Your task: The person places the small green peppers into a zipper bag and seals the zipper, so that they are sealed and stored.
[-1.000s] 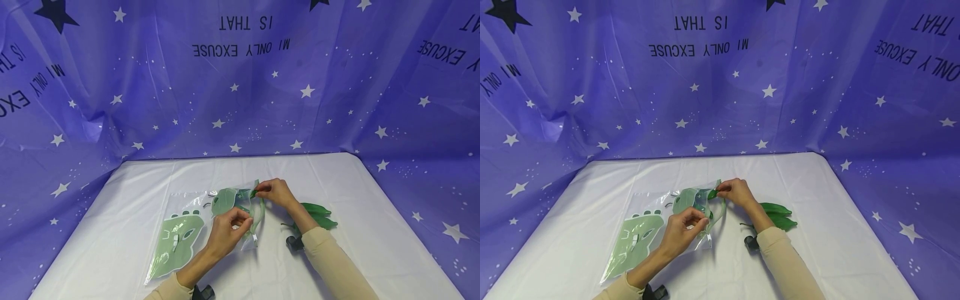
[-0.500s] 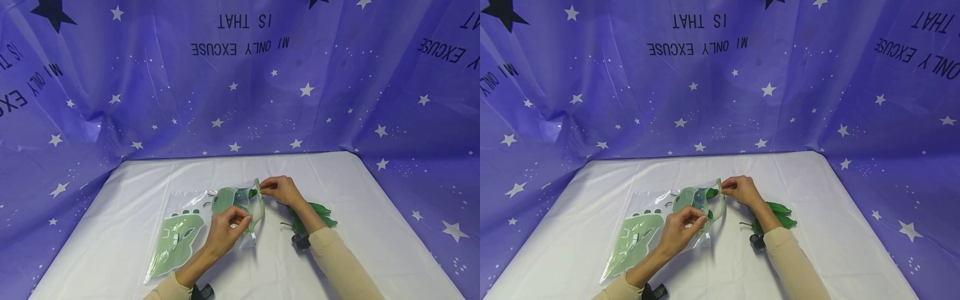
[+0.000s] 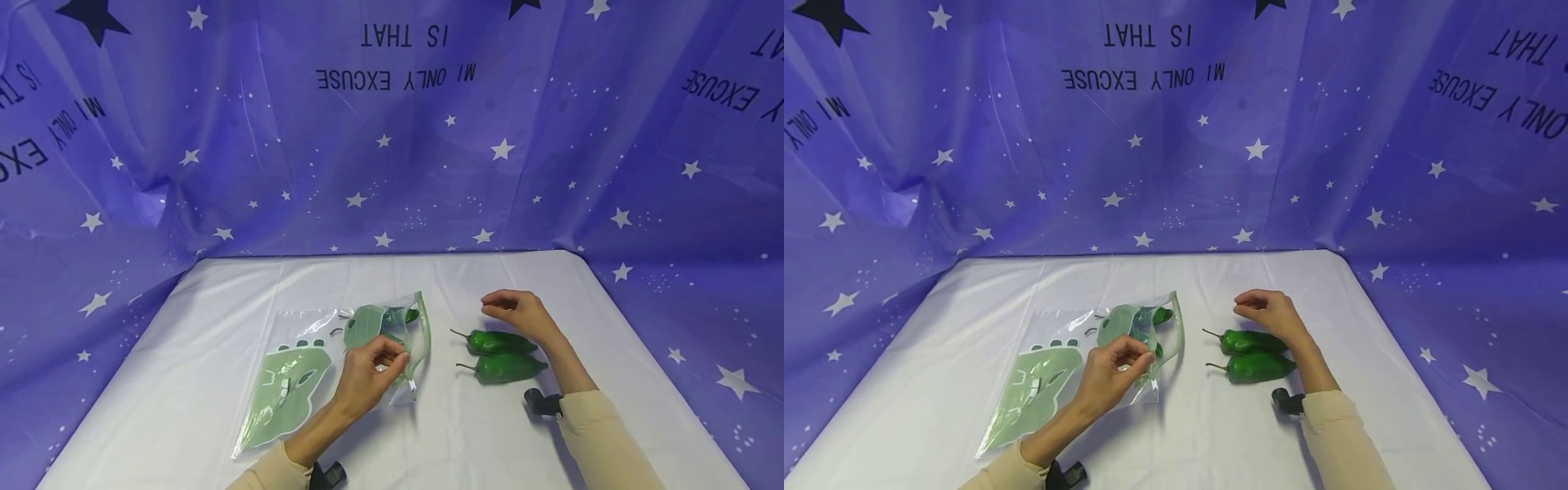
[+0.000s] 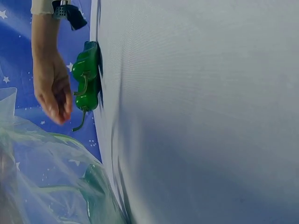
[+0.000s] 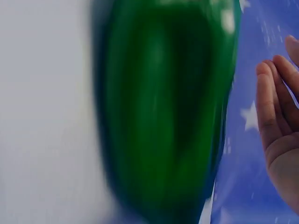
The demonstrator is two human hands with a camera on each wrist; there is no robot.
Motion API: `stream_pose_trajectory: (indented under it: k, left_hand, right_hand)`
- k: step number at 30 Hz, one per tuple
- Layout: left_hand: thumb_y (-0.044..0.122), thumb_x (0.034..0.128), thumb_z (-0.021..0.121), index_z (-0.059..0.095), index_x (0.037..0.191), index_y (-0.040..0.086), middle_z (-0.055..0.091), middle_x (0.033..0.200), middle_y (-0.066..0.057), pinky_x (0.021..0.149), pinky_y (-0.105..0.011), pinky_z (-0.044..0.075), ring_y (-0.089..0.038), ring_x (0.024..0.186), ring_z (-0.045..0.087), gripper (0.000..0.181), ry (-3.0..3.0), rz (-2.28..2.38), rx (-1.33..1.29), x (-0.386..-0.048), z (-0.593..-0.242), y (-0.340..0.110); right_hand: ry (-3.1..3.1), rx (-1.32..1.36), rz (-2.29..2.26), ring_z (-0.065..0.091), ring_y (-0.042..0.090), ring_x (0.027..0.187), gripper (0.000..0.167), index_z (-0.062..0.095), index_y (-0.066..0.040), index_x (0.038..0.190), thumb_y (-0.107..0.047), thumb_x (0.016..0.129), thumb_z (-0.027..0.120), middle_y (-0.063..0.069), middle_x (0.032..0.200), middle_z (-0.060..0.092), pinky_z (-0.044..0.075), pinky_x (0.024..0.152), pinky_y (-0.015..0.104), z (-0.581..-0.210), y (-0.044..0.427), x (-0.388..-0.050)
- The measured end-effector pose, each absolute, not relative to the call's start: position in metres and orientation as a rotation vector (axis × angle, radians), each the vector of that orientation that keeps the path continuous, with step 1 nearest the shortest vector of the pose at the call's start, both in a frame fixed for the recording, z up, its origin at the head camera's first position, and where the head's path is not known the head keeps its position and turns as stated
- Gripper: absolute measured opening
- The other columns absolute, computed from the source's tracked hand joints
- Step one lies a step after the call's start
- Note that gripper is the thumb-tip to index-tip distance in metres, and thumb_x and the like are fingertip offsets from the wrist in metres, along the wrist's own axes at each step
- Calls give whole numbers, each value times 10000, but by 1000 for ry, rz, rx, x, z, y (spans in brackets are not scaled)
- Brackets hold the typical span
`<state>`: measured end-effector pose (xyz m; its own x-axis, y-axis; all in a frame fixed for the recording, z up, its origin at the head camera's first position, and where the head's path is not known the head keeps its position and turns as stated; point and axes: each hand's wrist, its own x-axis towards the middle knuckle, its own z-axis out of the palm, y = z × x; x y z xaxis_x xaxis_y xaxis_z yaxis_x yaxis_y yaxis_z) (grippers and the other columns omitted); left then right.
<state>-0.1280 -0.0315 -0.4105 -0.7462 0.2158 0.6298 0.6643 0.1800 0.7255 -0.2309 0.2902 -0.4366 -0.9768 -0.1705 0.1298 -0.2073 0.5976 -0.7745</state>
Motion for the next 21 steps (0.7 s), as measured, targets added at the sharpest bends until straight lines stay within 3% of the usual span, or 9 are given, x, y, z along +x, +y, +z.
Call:
stream_pose_trajectory:
  k: [5, 10, 13, 17, 21]
  left_hand:
    - [-139, 760, 690, 620, 810, -56, 669, 719, -150, 523, -260, 541, -232, 582, 645, 120, -2089, -1601, -829, -127, -408, -35]
    - [-125, 772, 691, 619, 810, -59, 667, 724, -165, 523, -275, 546, -239, 589, 647, 105, -2098, -1616, -825, -124, -409, -36]
    - [-124, 770, 694, 619, 808, -58, 665, 719, -165, 525, -271, 547, -238, 591, 650, 107, -2098, -1608, -820, -123, -409, -36]
    - [-132, 763, 694, 616, 805, -58, 664, 717, -167, 524, -260, 544, -237, 587, 649, 116, -2083, -1595, -833, -124, -409, -37]
    - [-132, 765, 692, 615, 807, -58, 662, 714, -168, 524, -254, 542, -237, 584, 647, 114, -2070, -1595, -846, -125, -409, -36]
  right_hand:
    - [-2861, 239, 1228, 618, 149, 939, 415, 689, -90, 1107, -415, 849, 694, 10, 1018, 698, 480, 785, 254, -444, 333, -216]
    - [-2955, 214, 1243, 595, 152, 1009, 409, 668, -90, 1155, -391, 878, 666, 31, 1076, 684, 454, 844, 300, -458, 366, -196]
    - [-2984, 274, 1300, 589, 136, 1038, 395, 659, -91, 1171, -363, 884, 666, 35, 1106, 676, 449, 855, 269, -465, 375, -188]
    - [-2988, 357, 1304, 609, 89, 987, 367, 663, -103, 1163, -338, 881, 673, 12, 1064, 687, 445, 847, 213, -472, 377, -186]
    - [-2995, 390, 1278, 616, 88, 939, 331, 673, -105, 1140, -302, 875, 685, -2, 1005, 695, 450, 843, 233, -472, 376, -188]
